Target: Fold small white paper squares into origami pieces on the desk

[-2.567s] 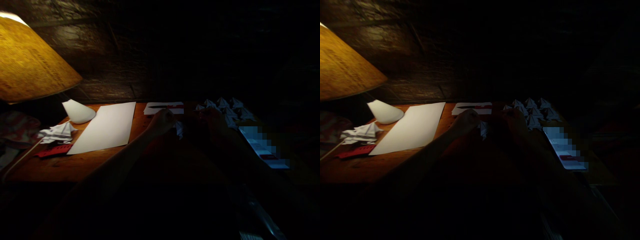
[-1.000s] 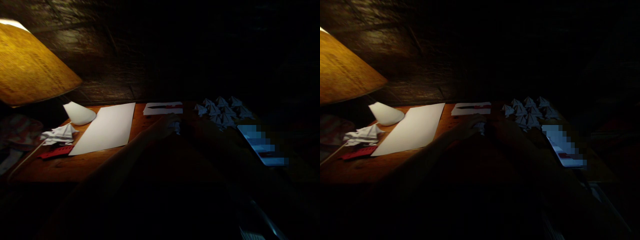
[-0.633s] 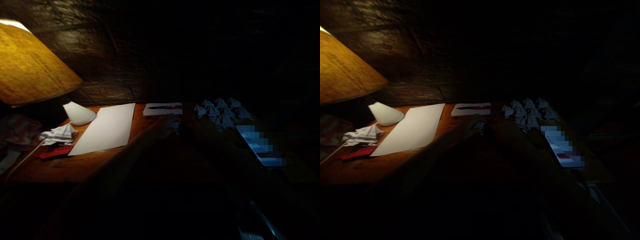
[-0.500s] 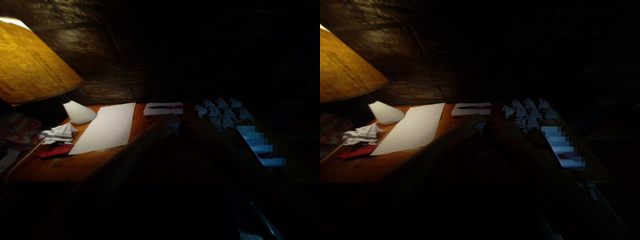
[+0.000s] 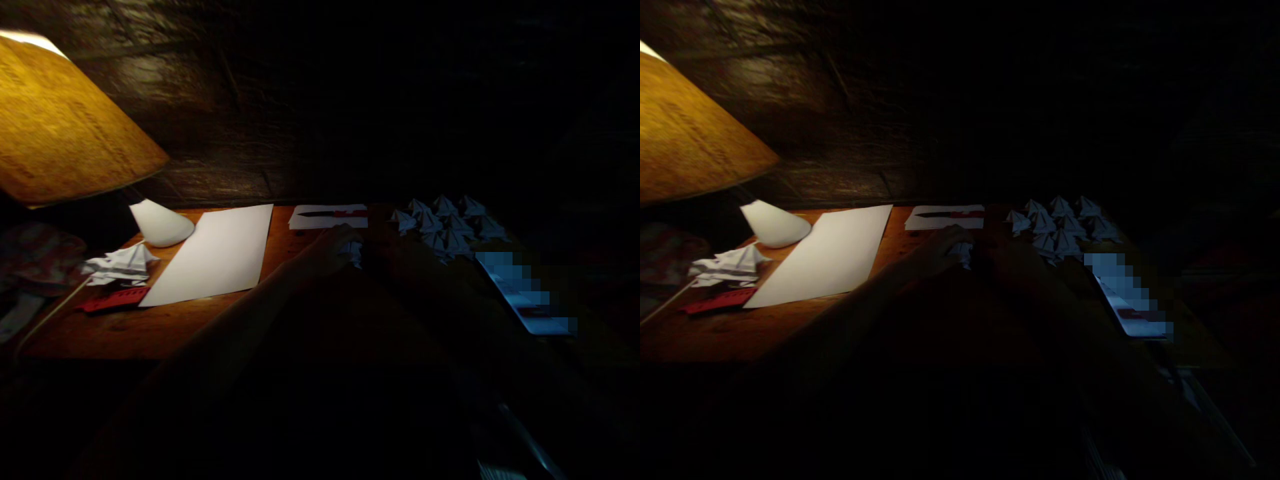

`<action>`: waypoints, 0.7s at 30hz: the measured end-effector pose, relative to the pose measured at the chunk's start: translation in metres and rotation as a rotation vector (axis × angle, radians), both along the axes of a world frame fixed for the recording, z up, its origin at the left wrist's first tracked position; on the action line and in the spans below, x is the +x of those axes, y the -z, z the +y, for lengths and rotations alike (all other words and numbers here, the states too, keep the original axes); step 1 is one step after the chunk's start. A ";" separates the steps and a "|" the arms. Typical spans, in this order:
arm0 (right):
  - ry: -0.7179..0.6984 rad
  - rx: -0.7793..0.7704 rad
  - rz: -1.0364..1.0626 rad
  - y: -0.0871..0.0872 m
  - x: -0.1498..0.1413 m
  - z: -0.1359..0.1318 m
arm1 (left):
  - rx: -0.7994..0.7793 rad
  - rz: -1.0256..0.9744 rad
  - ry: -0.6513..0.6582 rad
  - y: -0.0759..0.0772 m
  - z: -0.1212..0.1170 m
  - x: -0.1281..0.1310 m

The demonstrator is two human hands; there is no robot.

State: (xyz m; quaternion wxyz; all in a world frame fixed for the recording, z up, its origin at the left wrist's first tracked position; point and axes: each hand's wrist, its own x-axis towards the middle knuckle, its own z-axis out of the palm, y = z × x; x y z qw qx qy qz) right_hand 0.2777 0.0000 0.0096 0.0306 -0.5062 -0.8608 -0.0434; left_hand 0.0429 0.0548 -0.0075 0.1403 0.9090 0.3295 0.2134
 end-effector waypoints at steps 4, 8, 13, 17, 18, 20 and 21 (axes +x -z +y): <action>0.015 -0.003 0.078 0.004 0.008 0.007 | -0.002 -0.014 -0.016 0.000 0.000 -0.002; -0.025 -0.023 0.267 0.006 0.012 0.011 | -0.013 -0.122 -0.110 -0.005 0.004 -0.009; 0.019 -0.019 0.278 0.011 0.014 0.014 | -0.031 -0.149 -0.420 -0.018 0.011 -0.015; -0.042 0.009 0.378 0.015 0.017 0.019 | -0.150 -0.145 -0.476 -0.017 0.009 -0.011; -0.051 0.028 0.413 0.015 0.018 0.021 | -0.158 -0.149 -0.485 -0.015 0.009 -0.009; -0.036 0.088 0.505 0.014 0.020 0.024 | -0.171 -0.162 -0.510 -0.011 0.009 -0.007; -0.017 0.129 0.560 0.013 0.022 0.025 | -0.177 -0.168 -0.519 -0.009 0.009 -0.006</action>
